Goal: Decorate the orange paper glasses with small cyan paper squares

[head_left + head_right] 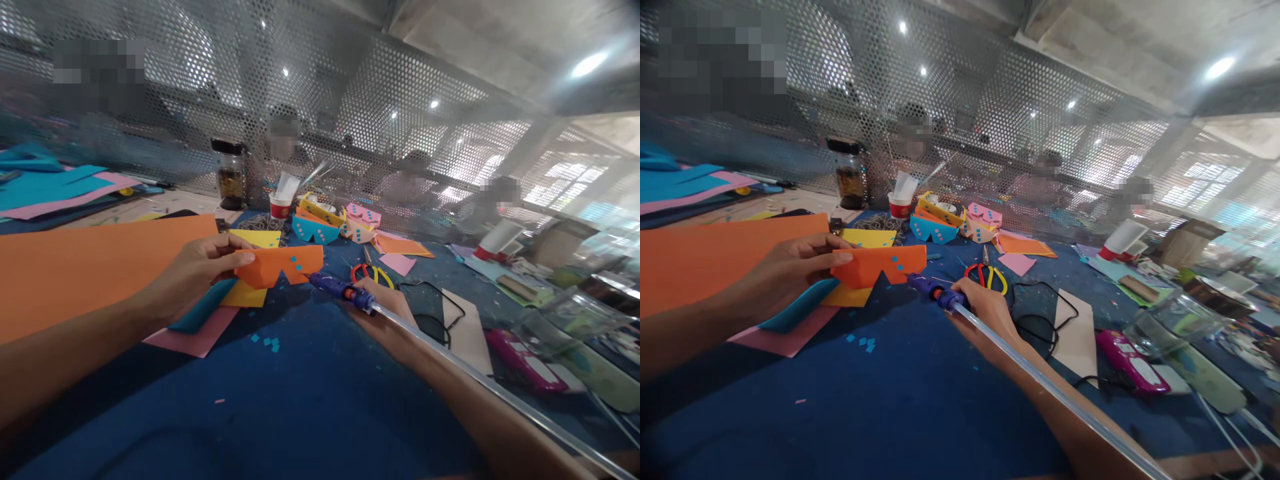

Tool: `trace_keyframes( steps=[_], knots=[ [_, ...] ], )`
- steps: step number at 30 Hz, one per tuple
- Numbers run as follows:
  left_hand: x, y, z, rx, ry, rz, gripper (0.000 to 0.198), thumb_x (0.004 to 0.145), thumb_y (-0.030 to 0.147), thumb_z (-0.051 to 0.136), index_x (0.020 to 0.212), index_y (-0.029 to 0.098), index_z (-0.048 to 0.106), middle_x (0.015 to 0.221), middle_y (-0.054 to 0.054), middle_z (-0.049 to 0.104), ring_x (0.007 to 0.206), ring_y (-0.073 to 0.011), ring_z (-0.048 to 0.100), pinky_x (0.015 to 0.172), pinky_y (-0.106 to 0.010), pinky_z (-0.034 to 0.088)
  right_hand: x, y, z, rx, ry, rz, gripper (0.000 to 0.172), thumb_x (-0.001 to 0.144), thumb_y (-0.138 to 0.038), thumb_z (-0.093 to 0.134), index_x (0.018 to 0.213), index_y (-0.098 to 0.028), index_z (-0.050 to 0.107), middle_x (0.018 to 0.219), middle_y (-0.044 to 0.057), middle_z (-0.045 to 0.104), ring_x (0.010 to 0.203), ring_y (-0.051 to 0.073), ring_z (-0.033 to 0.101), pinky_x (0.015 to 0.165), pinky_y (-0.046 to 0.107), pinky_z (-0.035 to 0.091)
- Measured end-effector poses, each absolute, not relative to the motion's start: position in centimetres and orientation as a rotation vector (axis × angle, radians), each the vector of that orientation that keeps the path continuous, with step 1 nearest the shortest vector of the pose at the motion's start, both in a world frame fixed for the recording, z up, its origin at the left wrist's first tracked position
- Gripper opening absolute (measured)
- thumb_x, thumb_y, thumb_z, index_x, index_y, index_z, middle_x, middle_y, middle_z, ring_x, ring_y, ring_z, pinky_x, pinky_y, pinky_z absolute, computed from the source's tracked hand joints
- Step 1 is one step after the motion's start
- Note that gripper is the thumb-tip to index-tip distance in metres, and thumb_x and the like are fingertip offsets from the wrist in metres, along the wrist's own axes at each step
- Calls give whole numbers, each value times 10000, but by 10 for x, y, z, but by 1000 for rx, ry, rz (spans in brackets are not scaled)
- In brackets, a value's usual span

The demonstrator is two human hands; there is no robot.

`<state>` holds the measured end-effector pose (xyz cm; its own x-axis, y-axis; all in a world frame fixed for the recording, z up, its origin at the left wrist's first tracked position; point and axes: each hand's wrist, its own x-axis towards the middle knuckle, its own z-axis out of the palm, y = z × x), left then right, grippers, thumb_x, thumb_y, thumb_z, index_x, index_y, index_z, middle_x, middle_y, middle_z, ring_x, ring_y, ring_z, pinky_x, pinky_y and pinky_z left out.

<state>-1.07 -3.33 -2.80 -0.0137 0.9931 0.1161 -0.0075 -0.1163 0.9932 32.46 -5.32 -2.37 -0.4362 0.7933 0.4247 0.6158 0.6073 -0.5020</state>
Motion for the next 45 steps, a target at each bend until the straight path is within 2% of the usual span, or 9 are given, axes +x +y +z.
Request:
trace_keyframes(
  steps=[15, 21, 29, 35, 39, 42, 45],
  knots=[
    [-9, -34, -26, 1271, 1146, 1309, 232, 779, 359, 835, 923, 216, 721, 898, -8, 748, 761, -158, 682, 685, -258, 550, 325, -53, -23, -1127, -2210, 305, 99, 882, -301, 637, 882, -219, 581, 726, -30, 613, 603, 127, 522, 585, 235, 353],
    [-10, -33, -28, 1273, 1139, 1312, 221, 788, 354, 840, 923, 221, 727, 888, 17, 740, 752, -122, 668, 682, -216, 536, 326, -53, -24, -1140, -2223, 290, 90, 878, -292, 627, 891, -220, 575, 726, -31, 615, 600, 127, 517, 581, 235, 337],
    [-10, -35, -27, 1265, 1135, 1317, 220, 784, 347, 840, 919, 222, 720, 879, 6, 749, 744, -144, 682, 681, -244, 551, 326, -52, -24, -1126, -2220, 300, 108, 877, -306, 634, 884, -215, 576, 721, -32, 610, 595, 124, 505, 578, 235, 342],
    [-9, -36, -26, 1262, 1149, 1312, 228, 776, 353, 839, 920, 220, 723, 872, 11, 749, 745, -141, 685, 680, -241, 547, 324, -54, -27, -1044, -2070, 471, 110, 868, -301, 677, 856, -209, 617, 715, -20, 602, 630, 134, 534, 597, 248, 407],
    [-8, -36, -25, 1249, 1157, 1298, 240, 771, 356, 841, 925, 219, 720, 853, 9, 745, 729, -143, 686, 668, -246, 546, 318, -53, -35, -1086, -1868, 645, 229, 851, -429, 725, 833, -208, 668, 738, 21, 668, 640, 168, 599, 578, 281, 484],
    [-8, -36, -24, 1242, 1159, 1293, 235, 781, 357, 834, 927, 217, 714, 852, 5, 746, 735, -150, 693, 676, -254, 548, 312, -53, -32, -1117, -1745, 773, 271, 797, -464, 764, 842, -200, 716, 809, 55, 730, 709, 198, 664, 625, 314, 548],
    [-8, -37, -24, 1252, 1161, 1290, 227, 790, 360, 826, 919, 212, 713, 858, 5, 742, 750, -148, 693, 685, -247, 547, 309, -53, -24, -1149, -1702, 871, 261, 765, -437, 798, 839, -194, 738, 776, 40, 733, 645, 162, 645, 581, 280, 533]
  ],
)
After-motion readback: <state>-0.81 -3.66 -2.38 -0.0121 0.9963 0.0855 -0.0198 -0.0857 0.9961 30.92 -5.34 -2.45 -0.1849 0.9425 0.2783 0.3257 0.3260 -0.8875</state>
